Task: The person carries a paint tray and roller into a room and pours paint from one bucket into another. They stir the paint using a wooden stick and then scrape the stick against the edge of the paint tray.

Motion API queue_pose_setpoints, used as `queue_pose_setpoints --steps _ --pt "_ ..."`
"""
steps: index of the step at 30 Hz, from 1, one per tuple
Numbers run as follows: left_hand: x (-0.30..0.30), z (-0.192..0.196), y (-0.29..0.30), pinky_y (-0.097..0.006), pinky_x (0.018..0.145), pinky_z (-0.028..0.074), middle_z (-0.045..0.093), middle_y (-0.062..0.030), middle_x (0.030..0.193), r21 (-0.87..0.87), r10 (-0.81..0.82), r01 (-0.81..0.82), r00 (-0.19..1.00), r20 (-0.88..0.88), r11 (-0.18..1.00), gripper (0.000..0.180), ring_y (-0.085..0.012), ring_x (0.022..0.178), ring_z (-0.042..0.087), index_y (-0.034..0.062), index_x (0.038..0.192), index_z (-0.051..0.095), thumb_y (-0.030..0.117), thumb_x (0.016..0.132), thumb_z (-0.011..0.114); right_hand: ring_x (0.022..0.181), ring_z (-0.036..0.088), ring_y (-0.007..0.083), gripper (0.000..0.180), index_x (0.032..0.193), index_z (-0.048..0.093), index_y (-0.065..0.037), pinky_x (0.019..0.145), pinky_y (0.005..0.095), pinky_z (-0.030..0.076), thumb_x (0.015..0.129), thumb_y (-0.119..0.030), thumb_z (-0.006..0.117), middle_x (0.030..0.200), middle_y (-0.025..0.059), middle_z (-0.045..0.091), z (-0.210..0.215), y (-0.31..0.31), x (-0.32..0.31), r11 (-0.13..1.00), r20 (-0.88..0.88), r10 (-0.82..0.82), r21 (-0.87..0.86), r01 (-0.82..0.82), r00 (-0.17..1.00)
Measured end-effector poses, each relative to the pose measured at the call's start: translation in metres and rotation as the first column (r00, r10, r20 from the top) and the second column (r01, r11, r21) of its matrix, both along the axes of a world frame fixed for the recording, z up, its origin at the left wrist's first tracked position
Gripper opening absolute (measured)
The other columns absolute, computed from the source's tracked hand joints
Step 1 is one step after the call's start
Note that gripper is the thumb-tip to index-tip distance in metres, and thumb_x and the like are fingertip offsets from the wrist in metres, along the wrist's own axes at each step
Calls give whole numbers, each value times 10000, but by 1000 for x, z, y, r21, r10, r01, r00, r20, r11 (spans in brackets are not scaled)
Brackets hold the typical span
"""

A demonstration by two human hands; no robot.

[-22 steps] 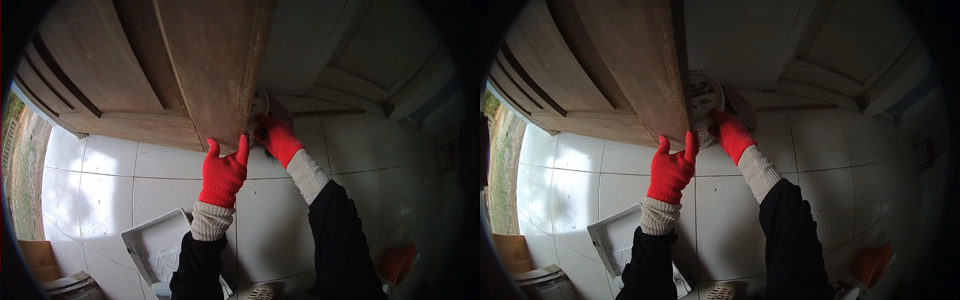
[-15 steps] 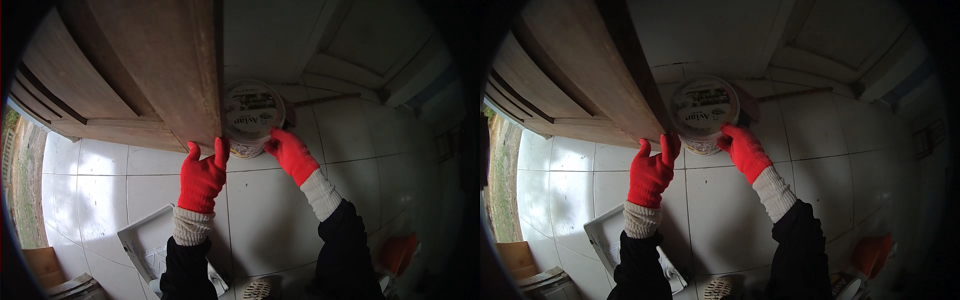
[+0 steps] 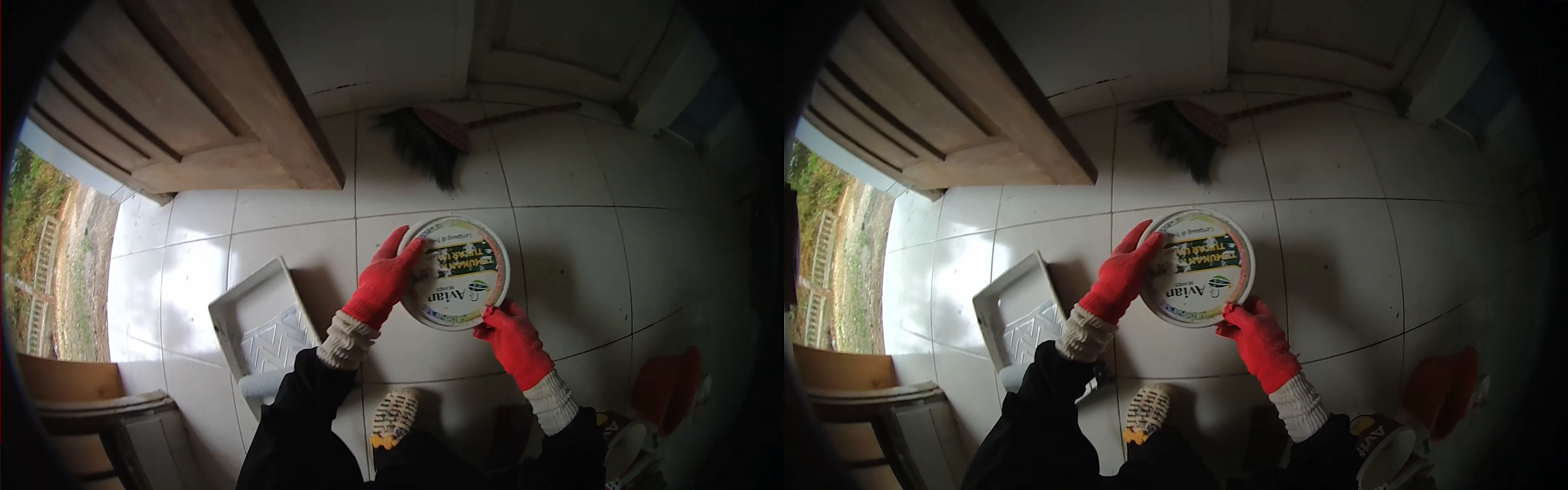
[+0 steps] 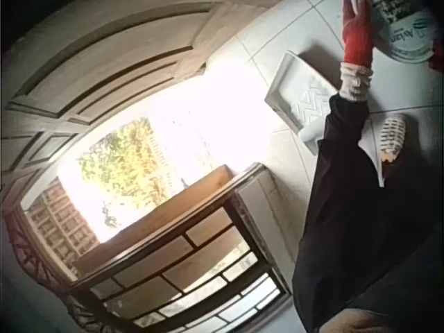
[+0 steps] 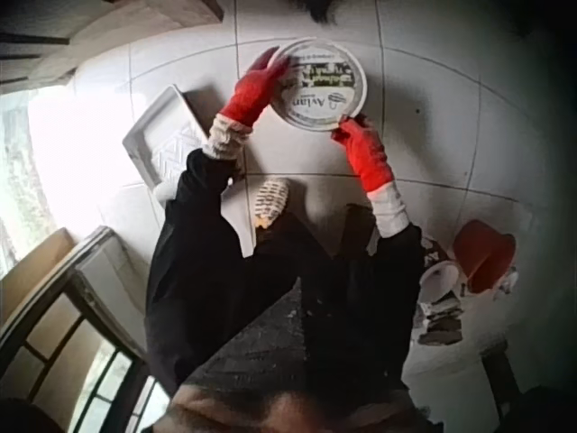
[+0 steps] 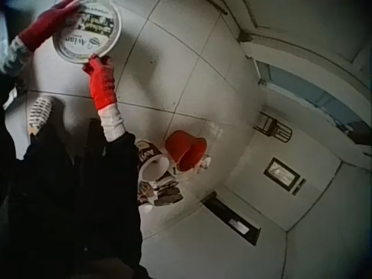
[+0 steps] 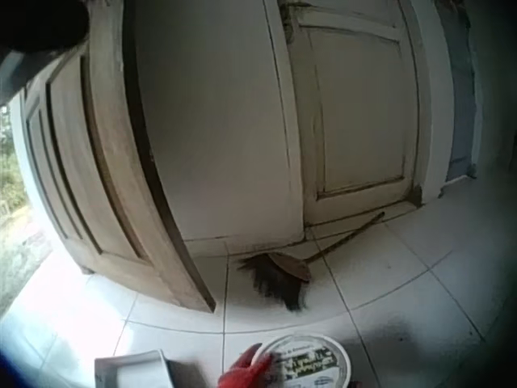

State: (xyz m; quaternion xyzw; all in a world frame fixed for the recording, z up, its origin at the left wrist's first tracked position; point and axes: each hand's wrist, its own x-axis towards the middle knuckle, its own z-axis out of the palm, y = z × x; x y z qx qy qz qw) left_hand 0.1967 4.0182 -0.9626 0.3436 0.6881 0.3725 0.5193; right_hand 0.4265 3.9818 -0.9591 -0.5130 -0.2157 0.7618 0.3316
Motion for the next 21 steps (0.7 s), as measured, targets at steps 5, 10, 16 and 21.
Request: queue_pose_setpoints --steps 5,10,16,21 --pt "29 -47 -40 -344 945 385 577 -148 1182 125 66 -55 994 -85 991 573 -284 1124 526 171 1339 415 492 870 493 711 574 163 191 962 511 -1 702 291 495 846 -140 572 859 80 577 -41 -29 24 997 18 60 44 -61 998" --pt "53 -47 -55 -367 966 373 531 -164 1239 153 131 -106 977 -166 983 549 -318 1159 493 153 1348 386 463 898 439 787 568 182 188 947 510 -1 705 298 493 838 -140 577 880 88 572 -67 -28 39 990 35 -22 138 17 999" --pt "65 -39 -105 -363 1000 343 472 -201 1292 150 125 -99 977 -172 984 557 -333 1209 440 86 1371 334 378 907 435 732 559 176 197 917 507 -9 674 290 482 823 -165 583 872 85 575 -72 -46 43 942 204 -82 335 9 975" --pt "64 -57 -136 -304 994 341 468 -177 1314 178 2 23 990 -138 984 595 -259 1211 457 59 1404 261 326 908 453 770 604 186 243 967 515 17 662 296 513 849 -190 567 913 100 590 -97 -74 51 915 257 -42 399 -66 966"
